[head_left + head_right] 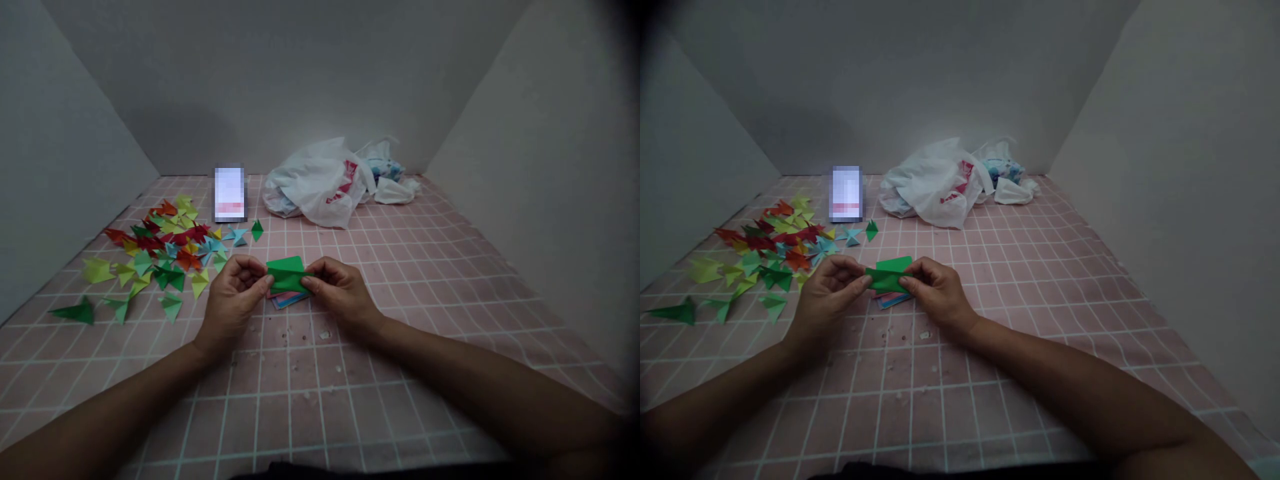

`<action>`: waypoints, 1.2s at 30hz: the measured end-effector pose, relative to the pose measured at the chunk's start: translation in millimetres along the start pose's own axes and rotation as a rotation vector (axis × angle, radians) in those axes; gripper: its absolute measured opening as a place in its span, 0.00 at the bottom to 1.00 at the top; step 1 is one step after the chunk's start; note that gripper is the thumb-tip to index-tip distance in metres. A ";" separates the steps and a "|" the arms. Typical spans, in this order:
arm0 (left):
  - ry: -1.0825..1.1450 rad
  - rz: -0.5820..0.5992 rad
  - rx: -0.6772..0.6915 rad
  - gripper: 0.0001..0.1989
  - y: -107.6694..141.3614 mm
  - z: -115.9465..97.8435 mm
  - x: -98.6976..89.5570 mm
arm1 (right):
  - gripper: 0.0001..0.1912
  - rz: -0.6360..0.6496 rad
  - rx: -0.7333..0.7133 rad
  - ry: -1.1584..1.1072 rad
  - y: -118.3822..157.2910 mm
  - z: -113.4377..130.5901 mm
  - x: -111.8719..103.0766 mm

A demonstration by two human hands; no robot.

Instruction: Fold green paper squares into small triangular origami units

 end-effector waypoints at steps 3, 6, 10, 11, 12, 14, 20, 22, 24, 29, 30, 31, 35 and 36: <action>-0.004 -0.008 0.005 0.13 0.8 -0.6 0.4 | 0.06 0.004 -0.009 0.019 0.0 0.6 0.0; -0.011 -0.017 -0.009 0.13 1.8 -1.8 1.3 | 0.06 0.011 -0.017 0.033 -0.1 1.2 0.0; -0.018 -0.018 0.004 0.14 2.3 -3.3 2.0 | 0.07 0.015 -0.012 0.056 0.2 1.5 -0.3; -0.017 -0.015 0.011 0.14 2.3 -3.6 2.0 | 0.08 0.013 -0.012 0.068 0.5 1.6 -0.5; -0.014 -0.011 0.018 0.14 2.3 -3.8 2.1 | 0.08 0.014 -0.014 0.079 0.8 1.9 -0.6; -0.011 0.000 0.023 0.13 2.0 -4.1 2.6 | 0.09 0.012 -0.016 0.083 1.8 2.7 -0.4; 0.025 0.006 -0.003 0.14 1.4 -4.0 3.8 | 0.09 0.044 0.083 -0.073 4.5 2.3 3.7; 0.037 0.004 -0.024 0.15 1.1 -2.8 3.2 | 0.10 0.029 0.097 -0.092 4.7 1.1 4.0; 0.032 0.015 -0.050 0.15 0.2 -1.5 2.2 | 0.09 0.031 0.111 -0.091 4.2 -0.2 4.0; -0.005 0.118 -0.101 0.19 -2.5 0.5 1.4 | 0.09 0.052 0.102 -0.041 2.2 -1.8 2.4; -0.012 0.140 -0.114 0.20 -2.7 0.9 1.6 | 0.09 0.052 0.088 -0.018 2.2 -2.1 1.9; -0.017 0.156 -0.128 0.21 -2.6 1.3 1.8 | 0.09 0.054 0.071 0.012 2.4 -2.2 1.3; -0.078 0.211 -0.136 0.17 -1.3 1.0 2.8 | 0.07 0.079 0.001 0.152 4.2 -1.4 -0.3; -0.118 0.220 -0.119 0.15 -1.1 0.1 2.8 | 0.07 0.093 -0.011 0.180 4.7 -0.6 -0.3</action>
Point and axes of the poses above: each hand's wrist, its own y-axis away from the middle knuckle, its own x-axis out of the palm, z = x × y, the point moved 2 cm from there along -y, towards the middle knuckle, and after that the axes turned 1 degree about -x, right-handed, at the moved point
